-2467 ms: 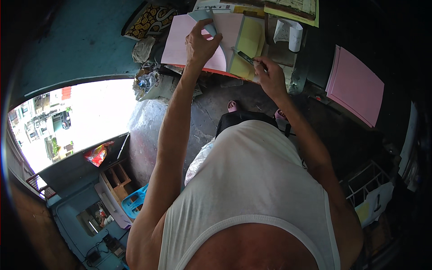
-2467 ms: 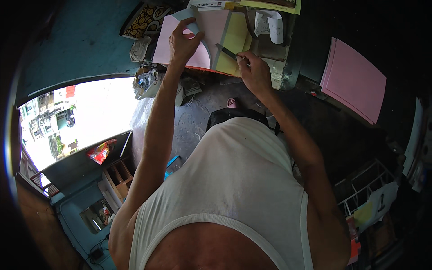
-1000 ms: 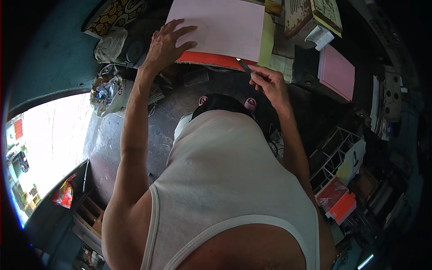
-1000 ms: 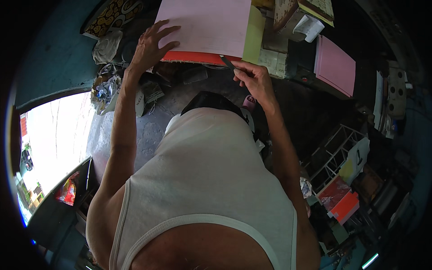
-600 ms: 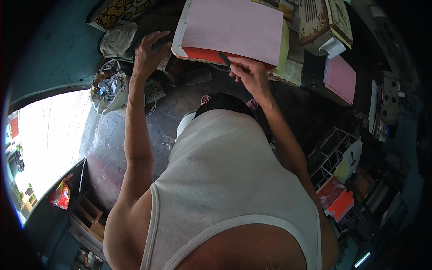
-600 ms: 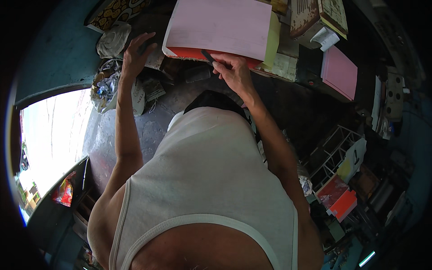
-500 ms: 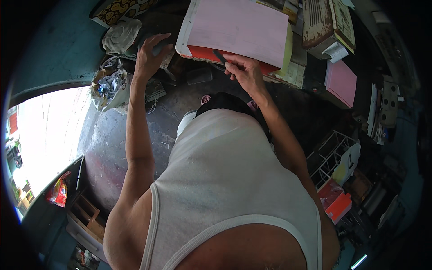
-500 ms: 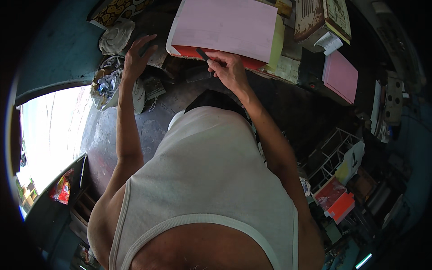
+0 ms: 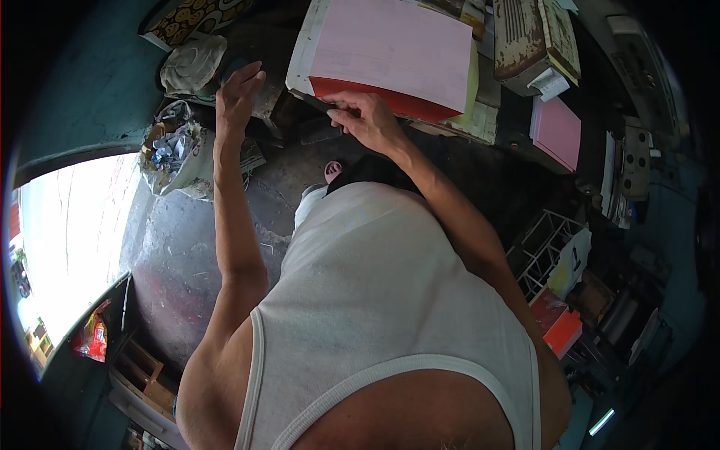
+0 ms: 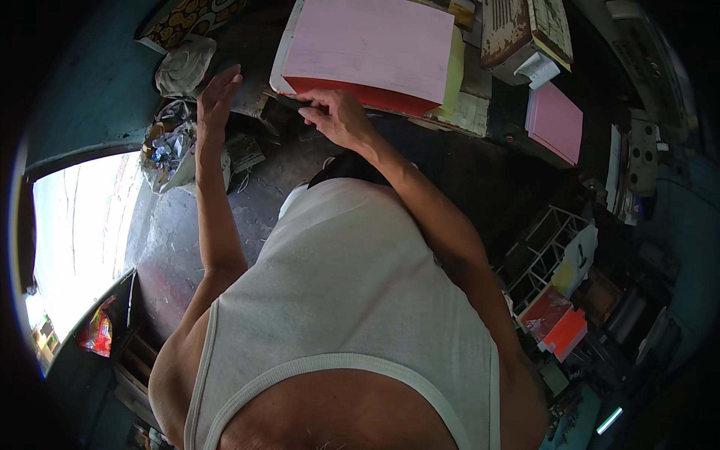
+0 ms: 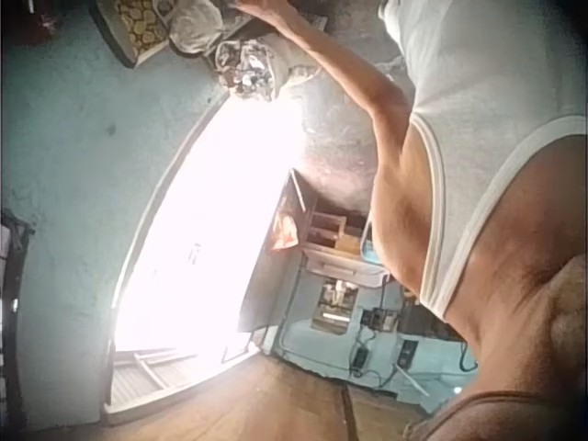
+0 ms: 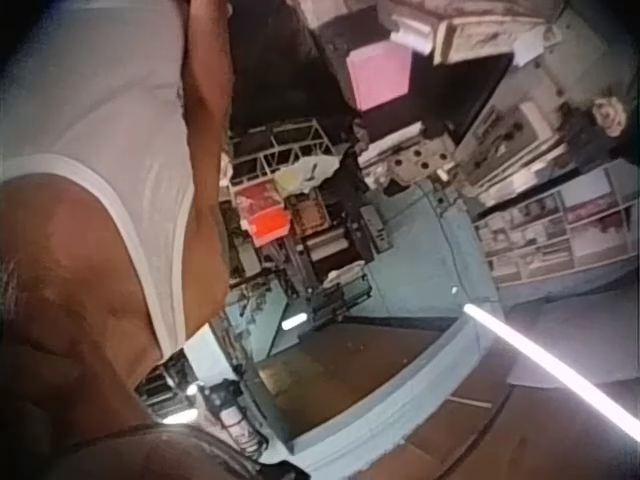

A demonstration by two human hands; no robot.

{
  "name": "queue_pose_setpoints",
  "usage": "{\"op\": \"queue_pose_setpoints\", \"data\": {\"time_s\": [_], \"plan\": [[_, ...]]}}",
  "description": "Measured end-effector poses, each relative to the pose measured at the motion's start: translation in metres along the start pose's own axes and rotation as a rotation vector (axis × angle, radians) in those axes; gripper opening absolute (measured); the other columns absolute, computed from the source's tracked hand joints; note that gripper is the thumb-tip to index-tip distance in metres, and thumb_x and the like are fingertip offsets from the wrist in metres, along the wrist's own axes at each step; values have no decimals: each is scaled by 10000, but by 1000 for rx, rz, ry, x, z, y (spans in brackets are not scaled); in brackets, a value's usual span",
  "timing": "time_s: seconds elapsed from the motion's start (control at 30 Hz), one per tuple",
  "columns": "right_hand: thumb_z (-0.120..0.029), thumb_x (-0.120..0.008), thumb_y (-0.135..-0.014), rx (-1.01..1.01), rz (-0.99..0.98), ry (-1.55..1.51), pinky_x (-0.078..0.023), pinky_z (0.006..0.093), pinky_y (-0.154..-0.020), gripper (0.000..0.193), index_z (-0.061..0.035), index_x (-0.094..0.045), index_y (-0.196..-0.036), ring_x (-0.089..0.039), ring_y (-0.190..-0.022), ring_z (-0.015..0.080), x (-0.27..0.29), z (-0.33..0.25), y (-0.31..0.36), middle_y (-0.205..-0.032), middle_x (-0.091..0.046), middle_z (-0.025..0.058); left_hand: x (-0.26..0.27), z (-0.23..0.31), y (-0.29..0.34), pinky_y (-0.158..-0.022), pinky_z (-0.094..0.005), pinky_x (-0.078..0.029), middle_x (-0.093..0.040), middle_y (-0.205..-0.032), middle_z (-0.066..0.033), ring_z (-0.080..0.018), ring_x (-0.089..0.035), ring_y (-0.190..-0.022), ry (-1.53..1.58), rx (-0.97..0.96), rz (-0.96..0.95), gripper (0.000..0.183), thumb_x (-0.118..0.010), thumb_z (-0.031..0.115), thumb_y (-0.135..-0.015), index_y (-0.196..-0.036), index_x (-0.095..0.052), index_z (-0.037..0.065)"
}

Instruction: The recorder is sorting stacks of pink and white papers and using a handheld utility knife to trim the edges.

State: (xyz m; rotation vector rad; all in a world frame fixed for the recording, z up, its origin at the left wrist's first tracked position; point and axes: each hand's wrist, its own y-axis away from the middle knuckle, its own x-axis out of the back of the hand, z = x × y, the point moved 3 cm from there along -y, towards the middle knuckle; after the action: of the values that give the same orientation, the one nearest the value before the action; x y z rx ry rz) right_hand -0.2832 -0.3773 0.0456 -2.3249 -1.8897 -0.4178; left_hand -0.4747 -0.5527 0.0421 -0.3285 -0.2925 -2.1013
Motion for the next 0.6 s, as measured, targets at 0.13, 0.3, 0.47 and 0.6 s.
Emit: {"op": "queue_pose_setpoints", "data": {"time_s": [0.13,0.3,0.47,0.6], "plan": [[-100,-617,-956,-50,326,-121,-516,251,-671,188,17,-636,-1100,-638,-738,107,47,7,73,-884,-696,79,-24,11,8,-884,-325,-509,-713,-1119,-161,-232,-677,-1067,19,-103,-15,364,-688,276,-909,-1235,-680,114],[-218,-656,-956,-182,934,17,-337,203,-538,184,-54,-620,-1033,-429,-591,35,124,36,142,-745,-551,-29,-61,24,19,-833,-351,-530,-694,-1134,-134,-286,-695,-1001,-55,-248,-51,310,-714,284,-882,-1135,-728,106],[-350,-735,-893,-274,935,-93,-252,201,-471,273,-112,-603,-880,-352,-536,10,165,66,125,-665,-451,-85,-67,39,24,-853,-380,-532,-679,-1182,-104,-288,-669,-1012,-304,-368,141,272,-722,303,-876,-1076,-753,122],[-281,-760,-867,-153,817,-27,-320,211,-518,226,-82,-656,-836,-430,-565,34,164,66,99,-674,-518,-57,-72,51,33,-948,-412,-489,-650,-1232,-85,-295,-616,-1096,-544,-449,201,269,-722,324,-873,-1051,-759,126]]}}
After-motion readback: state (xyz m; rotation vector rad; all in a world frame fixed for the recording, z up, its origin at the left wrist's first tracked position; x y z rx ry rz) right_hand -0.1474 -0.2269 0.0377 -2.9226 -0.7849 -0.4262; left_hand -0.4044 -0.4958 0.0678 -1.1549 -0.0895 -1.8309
